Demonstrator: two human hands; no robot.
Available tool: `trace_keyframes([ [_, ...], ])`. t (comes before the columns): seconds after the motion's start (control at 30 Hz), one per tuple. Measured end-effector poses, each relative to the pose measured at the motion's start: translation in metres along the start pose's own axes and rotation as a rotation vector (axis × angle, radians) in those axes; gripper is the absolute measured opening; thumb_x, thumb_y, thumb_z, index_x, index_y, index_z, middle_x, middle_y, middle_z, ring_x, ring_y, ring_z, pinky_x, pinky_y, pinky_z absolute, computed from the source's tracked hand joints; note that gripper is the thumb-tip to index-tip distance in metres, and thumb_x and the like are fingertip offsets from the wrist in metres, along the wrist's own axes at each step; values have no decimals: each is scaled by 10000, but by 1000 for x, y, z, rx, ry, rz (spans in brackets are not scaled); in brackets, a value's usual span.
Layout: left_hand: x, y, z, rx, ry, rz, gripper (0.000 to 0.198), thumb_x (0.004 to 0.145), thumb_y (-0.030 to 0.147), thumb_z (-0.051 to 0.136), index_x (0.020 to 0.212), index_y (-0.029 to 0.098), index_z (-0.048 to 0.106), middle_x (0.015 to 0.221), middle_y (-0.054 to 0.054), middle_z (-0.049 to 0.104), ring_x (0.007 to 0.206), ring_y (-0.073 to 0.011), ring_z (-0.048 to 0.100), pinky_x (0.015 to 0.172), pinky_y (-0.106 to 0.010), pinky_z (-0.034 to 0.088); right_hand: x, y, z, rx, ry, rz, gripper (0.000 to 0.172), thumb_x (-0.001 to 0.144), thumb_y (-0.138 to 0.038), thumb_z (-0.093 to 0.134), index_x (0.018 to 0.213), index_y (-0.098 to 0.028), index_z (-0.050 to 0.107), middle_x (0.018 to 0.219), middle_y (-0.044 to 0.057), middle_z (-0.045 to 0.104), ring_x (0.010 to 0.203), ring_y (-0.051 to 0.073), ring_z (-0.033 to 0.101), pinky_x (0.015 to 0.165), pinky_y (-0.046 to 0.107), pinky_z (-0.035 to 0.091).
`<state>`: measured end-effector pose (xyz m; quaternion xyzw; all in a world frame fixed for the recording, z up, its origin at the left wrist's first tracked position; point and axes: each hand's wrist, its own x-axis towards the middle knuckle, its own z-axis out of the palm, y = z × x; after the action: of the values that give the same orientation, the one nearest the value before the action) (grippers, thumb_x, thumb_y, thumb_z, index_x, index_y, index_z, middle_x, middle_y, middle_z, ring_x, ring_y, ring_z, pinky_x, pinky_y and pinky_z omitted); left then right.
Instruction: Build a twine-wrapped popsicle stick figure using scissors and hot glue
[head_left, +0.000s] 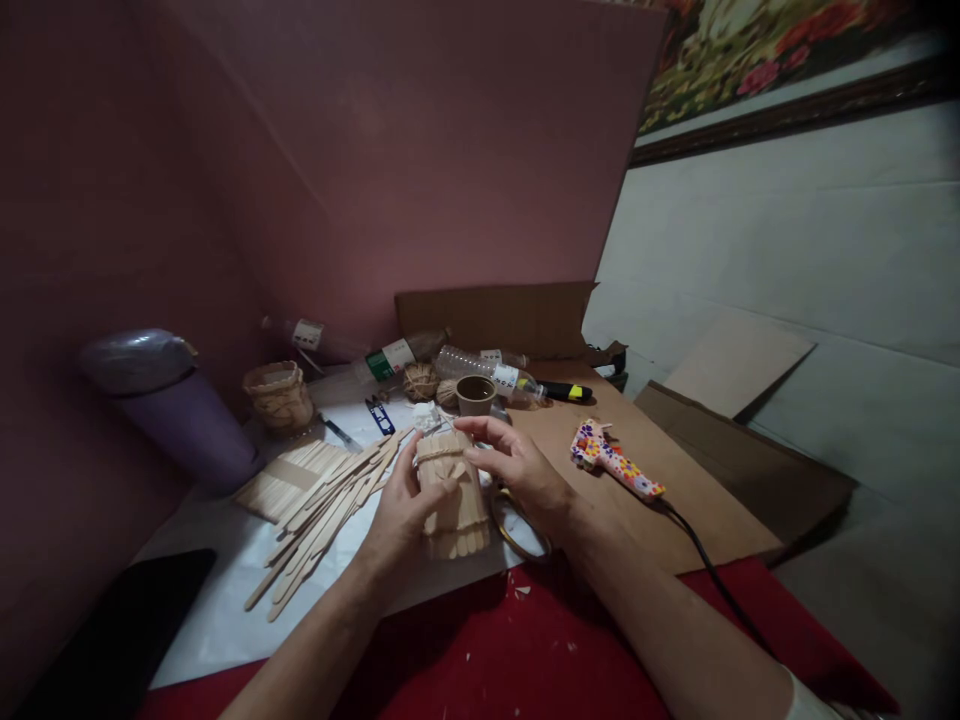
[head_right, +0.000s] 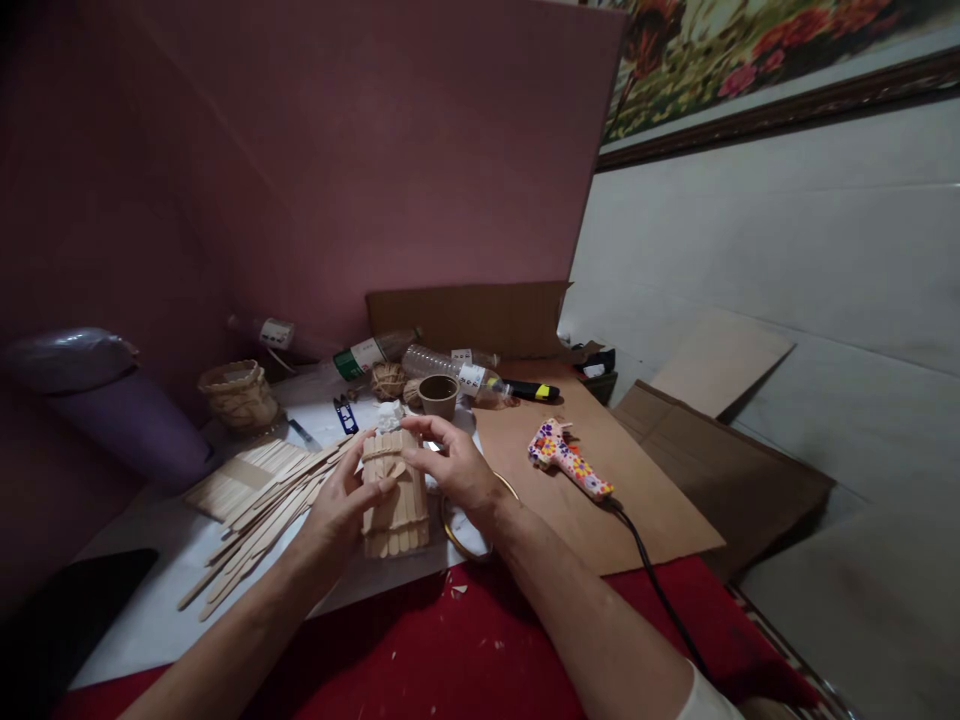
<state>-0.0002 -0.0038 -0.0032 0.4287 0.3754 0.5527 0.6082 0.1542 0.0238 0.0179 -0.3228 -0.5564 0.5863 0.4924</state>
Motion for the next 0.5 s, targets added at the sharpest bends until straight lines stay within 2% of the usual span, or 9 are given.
trace_keyframes([
  [0.2, -1, 2, 1, -14, 8, -6, 865, 702, 258, 729, 1445, 237, 287, 1273, -124, 597, 1106, -283, 588, 863, -345, 492, 0, -1, 1, -6, -4, 11, 373, 678, -207, 681, 1044, -235, 617, 1098, 40, 610, 968, 207, 582, 888, 398, 438],
  [0.5, -1, 2, 3, -46, 17, -7, 876, 682, 287, 751, 1435, 246, 307, 1228, -117, 621, 1010, -275, 638, 831, -353, 511, -1, 1, 5, -5, 4, 30, 449, 658, -261, 734, 1080, -225, 587, 1093, 44, 597, 846, 173, 599, 793, 355, 478],
])
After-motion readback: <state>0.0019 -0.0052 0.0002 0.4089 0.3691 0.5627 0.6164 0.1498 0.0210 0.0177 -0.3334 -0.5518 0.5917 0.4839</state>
